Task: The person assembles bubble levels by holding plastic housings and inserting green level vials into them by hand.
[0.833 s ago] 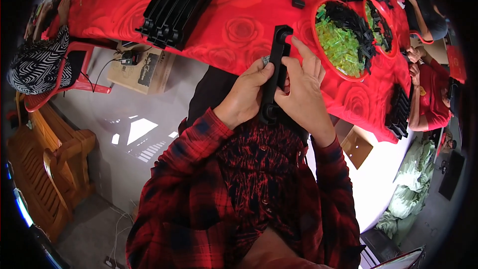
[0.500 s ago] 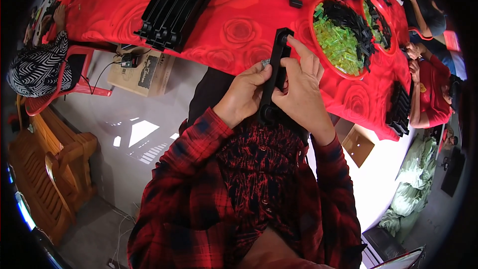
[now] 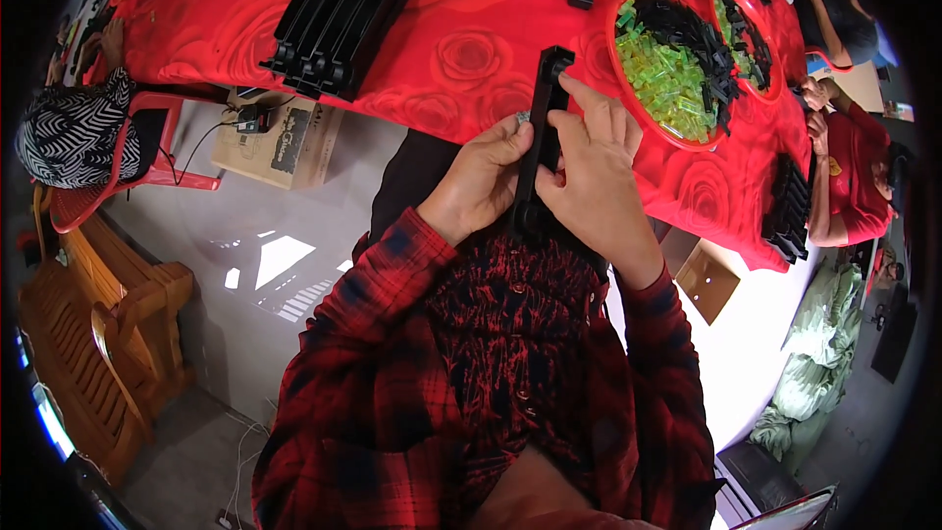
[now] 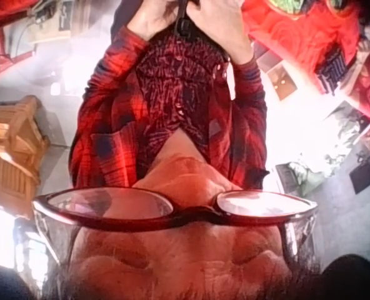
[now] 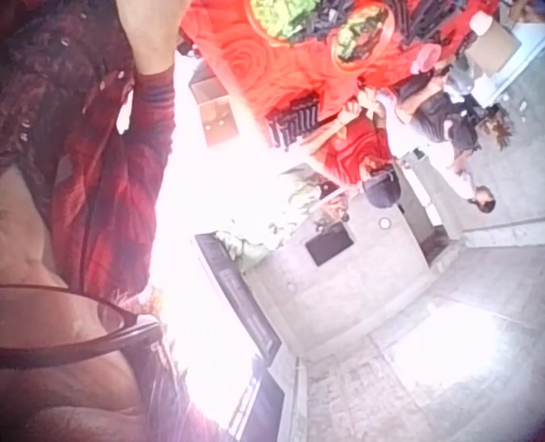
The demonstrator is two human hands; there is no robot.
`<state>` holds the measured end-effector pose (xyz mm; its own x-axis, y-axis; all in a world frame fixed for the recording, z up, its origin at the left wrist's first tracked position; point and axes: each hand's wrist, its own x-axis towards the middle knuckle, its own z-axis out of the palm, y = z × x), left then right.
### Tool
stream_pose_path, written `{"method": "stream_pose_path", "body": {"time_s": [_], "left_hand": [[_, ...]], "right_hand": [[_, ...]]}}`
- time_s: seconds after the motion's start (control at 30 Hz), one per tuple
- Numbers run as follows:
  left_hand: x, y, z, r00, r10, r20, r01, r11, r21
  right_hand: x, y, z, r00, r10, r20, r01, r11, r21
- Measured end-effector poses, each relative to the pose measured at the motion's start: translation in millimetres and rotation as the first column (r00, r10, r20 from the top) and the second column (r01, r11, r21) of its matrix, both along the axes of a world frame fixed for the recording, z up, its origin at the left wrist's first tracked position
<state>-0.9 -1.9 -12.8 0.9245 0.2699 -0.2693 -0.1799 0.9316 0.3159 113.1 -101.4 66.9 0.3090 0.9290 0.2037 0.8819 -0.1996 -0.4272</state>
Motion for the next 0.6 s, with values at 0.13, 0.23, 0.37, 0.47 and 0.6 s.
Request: {"method": "stream_pose_path", "body": {"time_s": [0.13,0.23,0.37,0.47,0.6], "left_hand": [[-1.3,-0.8,-0.8,1.0,-0.028,-0.009,0.028,1.0,-0.003],[-2.4,-1.2,8.5,0.996,-0.048,-0.074,0.047,0.999,-0.023],[-1.2,-2.9,12.6,0.997,-0.072,-0.011,0.073,0.997,0.009],[0.0,-6.3,11.7,0.998,-0.056,-0.016,0.055,0.998,-0.018],[1.0,-7.7,10.5,0.999,-0.052,-0.006,0.052,0.999,-0.01]], "right_hand": [[1.5,-5.8,1.5,0.999,0.049,-0.005,-0.05,0.996,-0.068],[9.2,-14.2,1.9,0.991,0.064,-0.115,-0.074,0.994,-0.079],[7.7,-16.1,7.6,0.97,0.024,-0.243,-0.04,0.997,-0.063],[1.7,-13.5,7.1,0.985,-0.01,-0.173,-0.01,0.994,-0.112],[-1.0,-10.7,2.3,0.983,-0.034,-0.178,0.018,0.996,-0.088]]}}
